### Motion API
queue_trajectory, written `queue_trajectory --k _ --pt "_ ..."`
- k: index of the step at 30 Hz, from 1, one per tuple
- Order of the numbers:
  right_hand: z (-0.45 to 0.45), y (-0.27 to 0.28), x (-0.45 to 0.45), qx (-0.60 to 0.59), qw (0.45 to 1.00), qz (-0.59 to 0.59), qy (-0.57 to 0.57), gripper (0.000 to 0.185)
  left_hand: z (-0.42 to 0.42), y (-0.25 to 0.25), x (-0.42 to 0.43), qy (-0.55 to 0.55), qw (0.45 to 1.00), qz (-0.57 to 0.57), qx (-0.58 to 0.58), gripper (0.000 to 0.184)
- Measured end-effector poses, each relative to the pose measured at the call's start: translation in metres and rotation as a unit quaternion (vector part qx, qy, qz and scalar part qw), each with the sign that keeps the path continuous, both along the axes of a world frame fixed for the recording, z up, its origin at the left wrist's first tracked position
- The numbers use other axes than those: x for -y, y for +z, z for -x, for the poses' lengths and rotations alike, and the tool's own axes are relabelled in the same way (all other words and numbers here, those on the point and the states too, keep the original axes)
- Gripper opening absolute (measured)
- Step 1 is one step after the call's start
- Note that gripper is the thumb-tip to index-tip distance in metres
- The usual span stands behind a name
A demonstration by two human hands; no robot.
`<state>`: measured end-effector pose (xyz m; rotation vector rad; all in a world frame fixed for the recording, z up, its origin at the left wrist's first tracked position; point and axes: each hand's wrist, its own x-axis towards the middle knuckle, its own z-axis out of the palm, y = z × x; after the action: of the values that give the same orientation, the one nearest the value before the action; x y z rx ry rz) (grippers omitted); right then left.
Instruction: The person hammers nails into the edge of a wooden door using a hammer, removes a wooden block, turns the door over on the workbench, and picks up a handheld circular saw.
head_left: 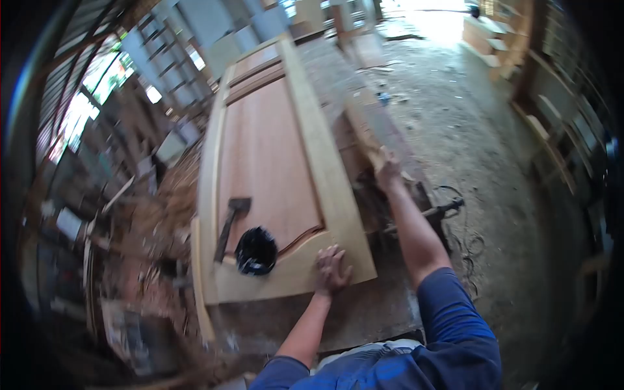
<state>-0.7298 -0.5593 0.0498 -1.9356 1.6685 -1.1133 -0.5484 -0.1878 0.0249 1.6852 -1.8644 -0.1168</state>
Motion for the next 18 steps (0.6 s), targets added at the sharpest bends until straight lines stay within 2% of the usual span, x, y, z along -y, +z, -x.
queue_trajectory --k 1,2,3,5,7,9,11,13,16,17,18 --pt "-0.009 0.051 -0.021 0.0 0.999 0.034 0.014 0.061 -0.001 0.002 -0.001 0.006 1.0 -0.006 -0.007 0.058" --pt "-0.022 0.056 -0.023 0.06 0.994 0.085 0.034 0.062 -0.001 0.006 -0.003 0.013 1.0 -0.014 -0.008 0.058" --pt "-0.029 0.079 -0.042 0.07 0.992 0.091 0.045 0.055 0.0 0.008 -0.004 0.013 1.0 -0.02 -0.012 0.058" --pt "-0.044 0.09 -0.073 0.085 0.986 0.106 0.092 0.044 -0.007 0.009 -0.007 0.008 1.0 -0.013 -0.016 0.058" --pt "-0.054 0.074 -0.102 0.11 0.975 0.088 0.171 0.034 -0.005 0.0 -0.005 -0.004 1.0 0.009 -0.022 0.057" --pt "-0.064 0.06 -0.154 0.089 0.974 0.108 0.178 0.032 -0.01 -0.007 0.003 -0.024 0.999 0.006 -0.038 0.058" --pt "-0.072 0.062 -0.214 0.079 0.978 -0.024 0.191 0.034 -0.013 -0.005 -0.009 -0.037 0.997 -0.018 -0.07 0.055" --pt "-0.08 0.047 -0.263 0.094 0.973 -0.093 0.187 0.035 -0.025 0.008 -0.007 -0.046 0.992 -0.037 -0.107 0.048" --pt "-0.099 0.034 -0.325 0.141 0.972 -0.134 0.134 0.034 -0.061 0.027 -0.019 -0.089 0.95 -0.077 -0.288 0.034" --pt "-0.108 0.034 -0.343 0.154 0.97 -0.149 0.111 0.033 -0.075 0.034 -0.034 -0.081 0.948 -0.066 -0.3 0.03" --pt "-0.118 0.019 -0.353 0.13 0.977 -0.126 0.108 0.046 -0.092 0.053 -0.053 -0.072 0.946 -0.055 -0.311 0.028"
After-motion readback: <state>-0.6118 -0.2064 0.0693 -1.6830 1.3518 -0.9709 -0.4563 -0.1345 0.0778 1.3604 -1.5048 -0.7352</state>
